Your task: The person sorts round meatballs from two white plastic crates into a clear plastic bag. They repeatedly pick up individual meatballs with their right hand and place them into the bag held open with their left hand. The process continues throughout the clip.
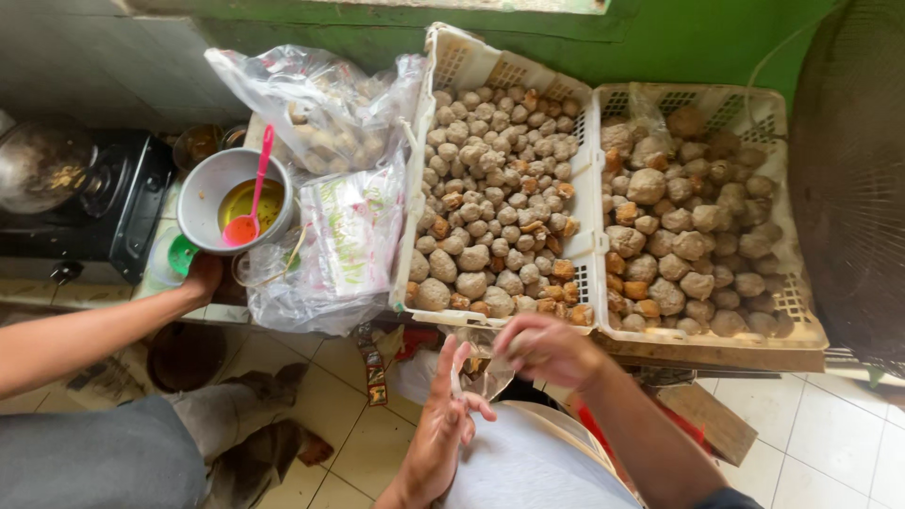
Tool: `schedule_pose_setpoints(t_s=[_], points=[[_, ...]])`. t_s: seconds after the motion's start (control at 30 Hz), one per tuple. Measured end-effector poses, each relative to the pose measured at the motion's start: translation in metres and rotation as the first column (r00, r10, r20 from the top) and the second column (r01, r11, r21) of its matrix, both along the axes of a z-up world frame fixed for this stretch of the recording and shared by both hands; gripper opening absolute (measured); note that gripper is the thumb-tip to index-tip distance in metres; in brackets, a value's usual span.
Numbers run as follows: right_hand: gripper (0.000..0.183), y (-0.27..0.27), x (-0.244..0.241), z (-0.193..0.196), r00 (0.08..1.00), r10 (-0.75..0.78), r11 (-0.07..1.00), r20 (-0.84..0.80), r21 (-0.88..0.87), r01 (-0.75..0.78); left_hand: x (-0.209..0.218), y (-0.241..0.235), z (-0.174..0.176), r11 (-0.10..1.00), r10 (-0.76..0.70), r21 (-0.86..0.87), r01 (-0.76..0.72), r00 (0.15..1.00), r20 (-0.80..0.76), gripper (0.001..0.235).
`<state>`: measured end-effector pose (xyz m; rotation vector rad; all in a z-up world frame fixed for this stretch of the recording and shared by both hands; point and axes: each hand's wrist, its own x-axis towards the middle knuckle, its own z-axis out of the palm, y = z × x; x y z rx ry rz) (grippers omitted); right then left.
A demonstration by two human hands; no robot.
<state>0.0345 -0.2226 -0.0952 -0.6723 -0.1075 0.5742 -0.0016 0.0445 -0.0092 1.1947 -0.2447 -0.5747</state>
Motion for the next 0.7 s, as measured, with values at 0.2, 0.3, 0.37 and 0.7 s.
schedule_pose_setpoints(t_s=[0.2, 0.3, 0.37, 0.7], points=[[0.038, 0.079, 0.008, -0.021, 0.849, 0.482, 0.839, -0.217, -0.165, -0.519, -0.011, -0.004, -0.023, 0.966, 0.025, -0.256, -0.022, 1.0, 0.011, 0.117], [0.04, 0.094, 0.012, -0.021, 0.887, 0.455, 0.362, -0.074, -0.895, -0.261, -0.011, 0.002, -0.035, 0.956, 0.056, -0.288, -0.054, 0.998, -0.001, 0.12], [0.043, 0.085, 0.007, -0.013, 0.865, 0.496, 0.304, 0.071, -0.948, -0.097, -0.006, 0.007, -0.044, 0.951, 0.07, -0.301, -0.072, 0.997, -0.016, 0.121], [0.023, -0.11, 0.006, 0.065, 0.98, 0.043, -0.081, 0.195, -0.977, 0.198, -0.005, 0.008, -0.064, 0.979, -0.025, -0.203, -0.001, 0.992, -0.126, 0.124]])
